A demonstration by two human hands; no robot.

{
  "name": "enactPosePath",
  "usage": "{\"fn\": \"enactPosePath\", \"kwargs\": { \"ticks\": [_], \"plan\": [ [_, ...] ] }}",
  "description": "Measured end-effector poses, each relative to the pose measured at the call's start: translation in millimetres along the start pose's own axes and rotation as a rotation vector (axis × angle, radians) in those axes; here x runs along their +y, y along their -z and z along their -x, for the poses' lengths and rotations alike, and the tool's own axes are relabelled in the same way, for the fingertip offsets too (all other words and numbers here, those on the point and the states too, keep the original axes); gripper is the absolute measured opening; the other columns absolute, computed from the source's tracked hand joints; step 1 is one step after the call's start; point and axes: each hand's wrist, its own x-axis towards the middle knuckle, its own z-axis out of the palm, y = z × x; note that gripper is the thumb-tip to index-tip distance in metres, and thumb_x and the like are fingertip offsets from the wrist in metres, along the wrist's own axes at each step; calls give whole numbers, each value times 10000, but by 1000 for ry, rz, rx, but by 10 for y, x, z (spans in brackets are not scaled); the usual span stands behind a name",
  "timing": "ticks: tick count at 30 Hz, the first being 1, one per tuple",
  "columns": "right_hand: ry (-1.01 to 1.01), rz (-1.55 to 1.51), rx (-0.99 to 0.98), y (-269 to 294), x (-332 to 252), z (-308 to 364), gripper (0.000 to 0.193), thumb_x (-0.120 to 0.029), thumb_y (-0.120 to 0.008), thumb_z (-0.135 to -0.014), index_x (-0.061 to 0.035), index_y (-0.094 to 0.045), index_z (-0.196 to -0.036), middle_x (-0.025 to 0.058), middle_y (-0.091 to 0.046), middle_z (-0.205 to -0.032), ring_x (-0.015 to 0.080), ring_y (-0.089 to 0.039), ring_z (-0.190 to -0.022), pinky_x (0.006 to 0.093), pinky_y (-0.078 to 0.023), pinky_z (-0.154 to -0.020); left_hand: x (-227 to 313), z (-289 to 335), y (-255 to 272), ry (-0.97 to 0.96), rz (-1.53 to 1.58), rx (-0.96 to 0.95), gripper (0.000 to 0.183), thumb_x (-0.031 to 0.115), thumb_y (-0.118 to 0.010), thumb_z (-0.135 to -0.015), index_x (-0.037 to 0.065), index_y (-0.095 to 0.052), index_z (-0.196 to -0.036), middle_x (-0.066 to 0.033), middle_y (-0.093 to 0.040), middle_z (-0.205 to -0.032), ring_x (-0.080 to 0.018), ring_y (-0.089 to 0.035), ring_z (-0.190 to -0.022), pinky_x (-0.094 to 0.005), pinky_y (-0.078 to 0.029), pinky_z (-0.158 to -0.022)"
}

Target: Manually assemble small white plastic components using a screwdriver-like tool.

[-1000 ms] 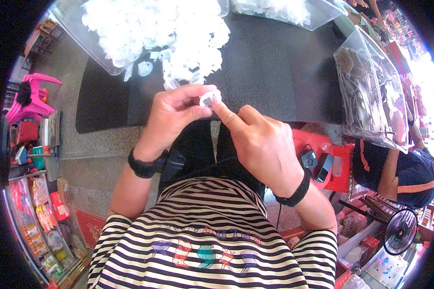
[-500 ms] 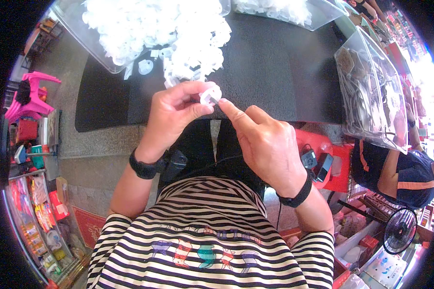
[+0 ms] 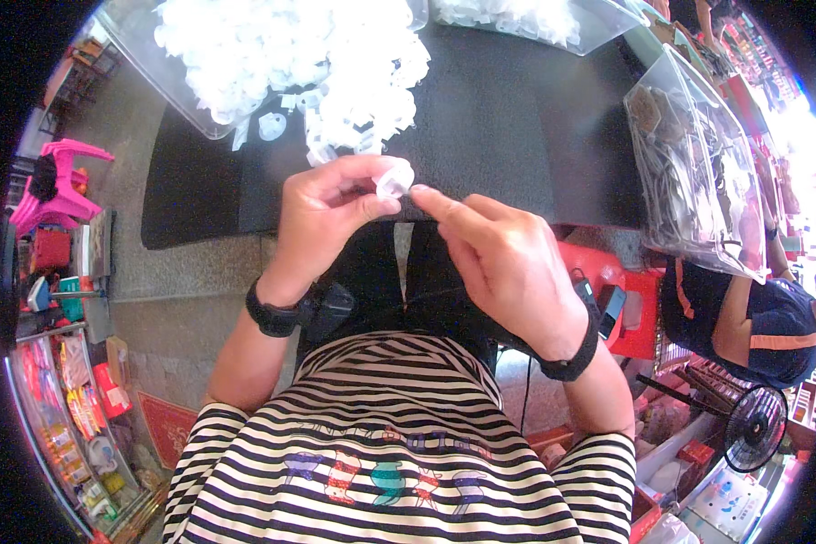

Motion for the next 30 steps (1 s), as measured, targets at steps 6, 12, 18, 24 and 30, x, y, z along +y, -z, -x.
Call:
{"fn": "enactPosePath", "kwargs": {
  "ticks": [6,12,18,24,30],
  "plan": [
    [-11,43,78,-26,-49,64,476,75,-592,-812,-39,-623,-1273,129,-534,-697,250,-533,-566,346,-452,-569,5,-5,9,4,93,21,345,-43,-722,-825,12,-674,-1162,-81,-707,-986,-102,-668,-871,-247,-564,-813],
    [-41,102,62,-94,-84,0,468,54,-596,-818,-59,-623,-1271,132,-536,-717,291,-556,-581,375,-462,-576,16,0,-6,-12,43,10,335,-56,-716,-822,10,-680,-1148,-68,-709,-977,-100,-667,-886,-243,-562,-821],
    [-97,220,41,-229,-136,2,493,50,-593,-814,-86,-613,-1287,135,-525,-718,329,-585,-623,397,-473,-593,-14,11,-61,7,74,58,291,-64,-717,-813,10,-705,-1094,-54,-713,-964,-92,-663,-873,-240,-560,-825],
    [-15,-98,65,-101,9,-25,445,42,-605,-826,-60,-632,-1259,122,-501,-707,262,-534,-578,349,-442,-570,24,-34,-4,12,35,10,325,-35,-722,-827,-5,-675,-1146,-62,-706,-963,-104,-663,-893,-253,-560,-838],
    [-178,-230,65,36,-8,38,391,-14,-610,-869,-48,-624,-1257,151,-508,-717,281,-512,-594,351,-443,-592,5,-55,38,44,154,12,297,4,-710,-862,-1,-669,-1156,-49,-700,-989,-98,-659,-895,-247,-551,-829]
  ]
}}
